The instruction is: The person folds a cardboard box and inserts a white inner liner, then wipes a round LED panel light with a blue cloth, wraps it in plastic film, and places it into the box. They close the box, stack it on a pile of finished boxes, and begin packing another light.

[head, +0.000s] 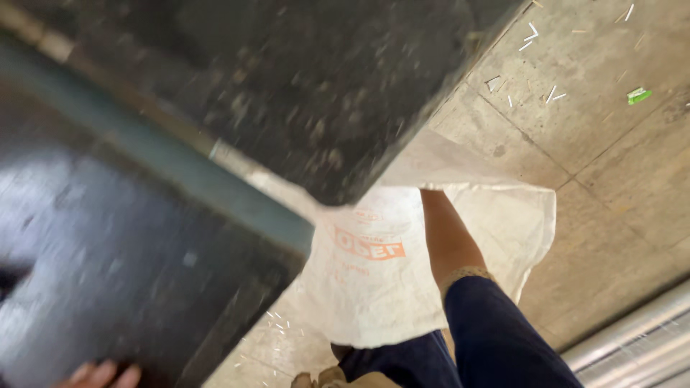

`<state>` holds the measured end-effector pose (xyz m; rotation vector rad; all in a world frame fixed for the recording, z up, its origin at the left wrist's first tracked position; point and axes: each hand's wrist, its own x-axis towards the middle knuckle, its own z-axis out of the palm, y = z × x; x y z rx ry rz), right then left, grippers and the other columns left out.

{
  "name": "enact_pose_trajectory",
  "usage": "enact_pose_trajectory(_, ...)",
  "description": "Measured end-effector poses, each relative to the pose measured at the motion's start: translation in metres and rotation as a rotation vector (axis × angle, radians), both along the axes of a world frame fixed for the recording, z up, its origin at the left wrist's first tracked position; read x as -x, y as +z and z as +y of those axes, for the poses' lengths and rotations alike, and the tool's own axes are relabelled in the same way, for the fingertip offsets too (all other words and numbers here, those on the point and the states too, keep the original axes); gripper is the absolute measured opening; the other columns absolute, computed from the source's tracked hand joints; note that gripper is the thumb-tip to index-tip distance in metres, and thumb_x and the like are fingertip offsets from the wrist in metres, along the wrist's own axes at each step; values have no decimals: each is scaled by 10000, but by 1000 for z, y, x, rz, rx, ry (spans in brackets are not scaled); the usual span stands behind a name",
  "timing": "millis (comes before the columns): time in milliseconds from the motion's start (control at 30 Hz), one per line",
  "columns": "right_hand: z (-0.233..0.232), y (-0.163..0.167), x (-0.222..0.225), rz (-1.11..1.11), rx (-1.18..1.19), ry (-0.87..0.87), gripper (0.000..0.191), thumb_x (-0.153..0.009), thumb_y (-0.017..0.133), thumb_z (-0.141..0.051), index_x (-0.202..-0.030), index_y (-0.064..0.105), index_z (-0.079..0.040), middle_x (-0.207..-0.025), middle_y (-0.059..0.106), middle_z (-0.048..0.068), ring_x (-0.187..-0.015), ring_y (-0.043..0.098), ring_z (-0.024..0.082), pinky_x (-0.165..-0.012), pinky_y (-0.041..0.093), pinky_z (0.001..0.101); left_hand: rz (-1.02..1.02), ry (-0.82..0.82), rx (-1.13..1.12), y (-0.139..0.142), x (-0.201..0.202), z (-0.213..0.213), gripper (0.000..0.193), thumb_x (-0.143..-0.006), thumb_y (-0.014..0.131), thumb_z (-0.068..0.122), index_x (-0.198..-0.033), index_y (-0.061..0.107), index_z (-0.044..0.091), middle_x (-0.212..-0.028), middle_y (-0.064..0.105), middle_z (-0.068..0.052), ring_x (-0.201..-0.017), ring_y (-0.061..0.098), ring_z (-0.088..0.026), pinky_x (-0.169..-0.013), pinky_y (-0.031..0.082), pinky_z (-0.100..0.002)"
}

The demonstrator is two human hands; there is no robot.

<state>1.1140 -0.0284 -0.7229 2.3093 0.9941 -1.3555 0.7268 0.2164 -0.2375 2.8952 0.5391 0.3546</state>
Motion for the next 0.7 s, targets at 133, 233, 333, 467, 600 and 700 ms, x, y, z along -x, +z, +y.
enact_pose_trajectory(133,2,50,-14,348,-11,-46,661,-875,647,-623,-1305,664,-121,-1472,563,145,-1375,467,359,-1126,341,500,-7,201,60,20,-37,-31,561,-649,944,391,-1056,712,82,-1103,675,-141,-998,650,-354,-925,510,-482)
enact_pose_trajectory(233,8,109,-28,499,-104,-22,689,-852,654,-688,-1233,743,-120,-1401,663,139,-1338,553,343,-1129,371,462,33,325,128,42,-56,-47,530,-616,941,247,-1069,747,52,-1171,688,-123,-1147,641,-312,-1005,449,-460)
enact_pose_trajectory(333,3,177,-42,917,-343,-732,598,-852,736,-597,-1090,776,-49,-1250,739,208,-1234,674,332,-1056,539,388,-75,277,144,49,-62,-48,537,-755,932,282,-1219,737,93,-1330,647,-89,-1275,598,-304,-1091,422,-452)
enact_pose_trajectory(467,4,278,-4,-106,-482,12,329,-910,793,-345,-985,757,-26,-1054,739,160,-997,693,304,-872,566,395,-229,297,23,50,-57,-80,418,-893,850,193,-1281,710,128,-1349,629,-63,-1296,577,-297,-1102,435,-461)
enact_pose_trajectory(600,-19,406,48,225,-1074,-304,247,-840,830,-42,-828,587,2,-865,644,70,-843,675,196,-778,600,273,-515,375,279,44,-59,-171,404,-942,770,120,-1327,648,108,-1360,593,-91,-1294,578,-301,-1109,482,-446)
enact_pose_trajectory(700,-41,491,113,447,-1154,-308,204,-873,739,30,-875,544,-31,-907,650,31,-926,695,135,-756,542,253,-744,567,615,49,-43,-232,561,-900,810,165,-1379,554,28,-1379,537,-160,-1219,563,-314,-1040,499,-453)
